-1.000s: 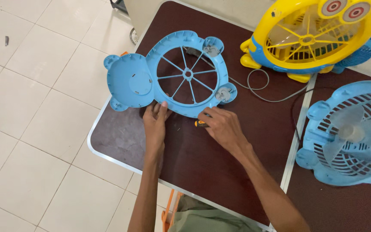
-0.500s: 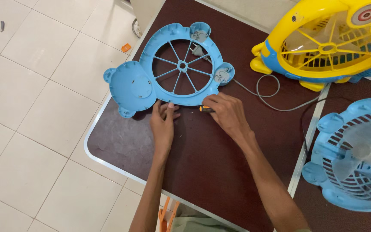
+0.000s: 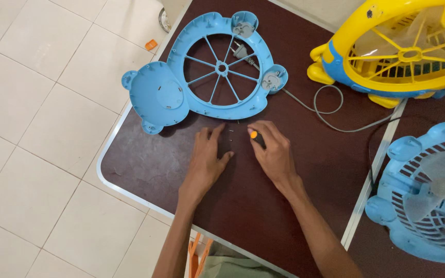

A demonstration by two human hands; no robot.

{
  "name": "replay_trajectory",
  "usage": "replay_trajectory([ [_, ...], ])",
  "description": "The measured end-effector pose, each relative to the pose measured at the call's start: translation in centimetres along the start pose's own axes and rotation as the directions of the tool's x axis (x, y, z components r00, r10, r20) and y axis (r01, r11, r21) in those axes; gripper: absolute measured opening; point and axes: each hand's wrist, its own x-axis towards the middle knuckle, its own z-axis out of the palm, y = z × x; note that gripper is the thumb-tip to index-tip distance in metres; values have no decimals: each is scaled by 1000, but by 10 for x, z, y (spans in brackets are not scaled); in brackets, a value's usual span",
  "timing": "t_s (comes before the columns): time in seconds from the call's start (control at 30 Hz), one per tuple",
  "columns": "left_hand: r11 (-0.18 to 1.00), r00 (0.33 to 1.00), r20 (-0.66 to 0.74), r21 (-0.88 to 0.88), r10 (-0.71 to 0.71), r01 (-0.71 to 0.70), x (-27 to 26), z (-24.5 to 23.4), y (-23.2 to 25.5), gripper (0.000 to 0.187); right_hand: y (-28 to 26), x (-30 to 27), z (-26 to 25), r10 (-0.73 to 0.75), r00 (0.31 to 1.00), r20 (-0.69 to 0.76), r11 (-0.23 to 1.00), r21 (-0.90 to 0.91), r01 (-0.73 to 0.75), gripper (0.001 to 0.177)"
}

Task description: The person disassembles a blue bear-shaped desk fan using a screwdriver. They remove the front grille, fan blades, and motor housing, placing the parts on the table.

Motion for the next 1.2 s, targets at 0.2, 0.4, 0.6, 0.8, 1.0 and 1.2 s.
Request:
replay_trajectory([
  [0.2, 995, 999, 46, 96, 0, -4, -13, -10, -3, 87, -9, 8, 5, -32, 971, 236, 995, -89, 54, 48],
  [0.4, 996, 998, -57, -85, 11, -15, -13, -2, -15, 56, -14, 7, 15, -141, 955, 261, 983, -78, 166, 52],
  [0.6, 984, 983, -174, -154, 60, -87, -9, 8, -8, 41, -19, 5, 9, -140, 937, 321, 986, -37, 160, 50],
  [0.8, 975, 982, -178, -199, 58, -94, -12, 14, -5, 41, -20, -2, 5, -161, 911, 380, 982, -30, 186, 50],
  [1.0, 965, 989, -140, -250, 46, -80, -16, 15, -3, 37, -24, -18, -1, -182, 902, 391, 982, 30, 186, 49],
  [1.2, 959, 990, -123, -266, 67, -98, -21, 16, -2, 36, -23, -25, 1, -48, 927, 373, 985, 172, -18, 35],
])
